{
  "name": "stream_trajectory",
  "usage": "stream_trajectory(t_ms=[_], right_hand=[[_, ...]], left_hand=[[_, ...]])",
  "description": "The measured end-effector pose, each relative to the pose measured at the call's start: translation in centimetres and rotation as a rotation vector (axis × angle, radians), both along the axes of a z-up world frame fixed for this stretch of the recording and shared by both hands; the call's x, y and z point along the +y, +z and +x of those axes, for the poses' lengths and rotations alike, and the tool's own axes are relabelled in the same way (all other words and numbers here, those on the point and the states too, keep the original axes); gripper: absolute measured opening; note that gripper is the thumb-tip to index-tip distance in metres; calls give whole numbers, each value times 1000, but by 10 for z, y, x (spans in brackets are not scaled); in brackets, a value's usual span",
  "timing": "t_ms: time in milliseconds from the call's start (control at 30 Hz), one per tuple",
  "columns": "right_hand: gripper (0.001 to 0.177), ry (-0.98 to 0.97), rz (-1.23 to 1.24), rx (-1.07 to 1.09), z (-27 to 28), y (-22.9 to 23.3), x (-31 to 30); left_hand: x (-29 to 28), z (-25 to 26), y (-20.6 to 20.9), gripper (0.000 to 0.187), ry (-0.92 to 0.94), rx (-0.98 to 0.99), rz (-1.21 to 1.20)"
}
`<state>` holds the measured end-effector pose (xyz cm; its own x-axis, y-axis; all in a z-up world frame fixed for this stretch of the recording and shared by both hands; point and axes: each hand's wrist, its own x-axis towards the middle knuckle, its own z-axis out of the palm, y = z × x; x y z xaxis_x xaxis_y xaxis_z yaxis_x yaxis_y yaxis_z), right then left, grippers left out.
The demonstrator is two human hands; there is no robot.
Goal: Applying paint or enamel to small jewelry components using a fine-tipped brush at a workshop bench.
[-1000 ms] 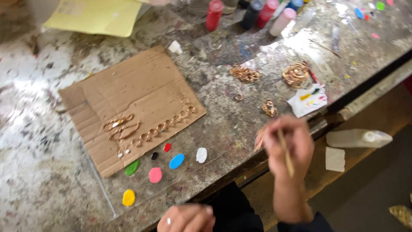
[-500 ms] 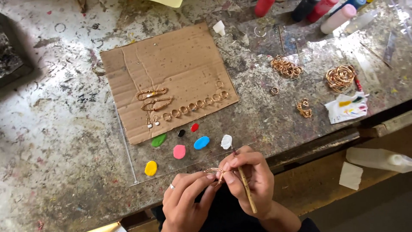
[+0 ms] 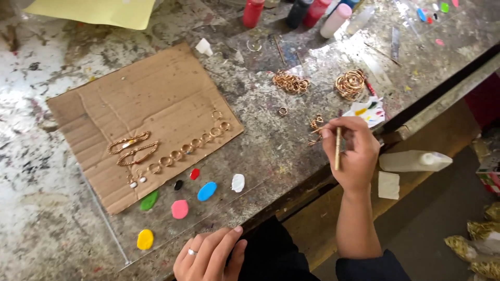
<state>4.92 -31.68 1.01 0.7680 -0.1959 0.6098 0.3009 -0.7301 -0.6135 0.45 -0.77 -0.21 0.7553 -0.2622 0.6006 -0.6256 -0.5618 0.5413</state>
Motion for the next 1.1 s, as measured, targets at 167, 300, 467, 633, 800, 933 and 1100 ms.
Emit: stream_trajectory(t_ms=[167, 300, 467, 633, 800, 933, 1100], right_hand=[[14, -14, -219, 53, 5, -5, -21], [15, -105, -287, 60, -6, -17, -43], [20, -97, -358, 158, -13, -7, -32], [20, -57, -449, 100, -9, -9, -33], [16, -42, -503, 108, -7, -8, -31], [19, -39, -391, 175, -8, -12, -37], [21, -43, -39, 245, -10, -14, -45]], left_hand=[[1, 0, -5, 15, 1, 1, 40], [6, -2, -6, 15, -23, 43, 111], [2, 4, -1, 14, -30, -33, 60], [2, 2, 2, 15, -45, 7, 75], [3, -1, 1, 16, -41, 26, 79], [2, 0, 5, 16, -38, 33, 76], [1, 3, 8, 15, -57, 13, 64]])
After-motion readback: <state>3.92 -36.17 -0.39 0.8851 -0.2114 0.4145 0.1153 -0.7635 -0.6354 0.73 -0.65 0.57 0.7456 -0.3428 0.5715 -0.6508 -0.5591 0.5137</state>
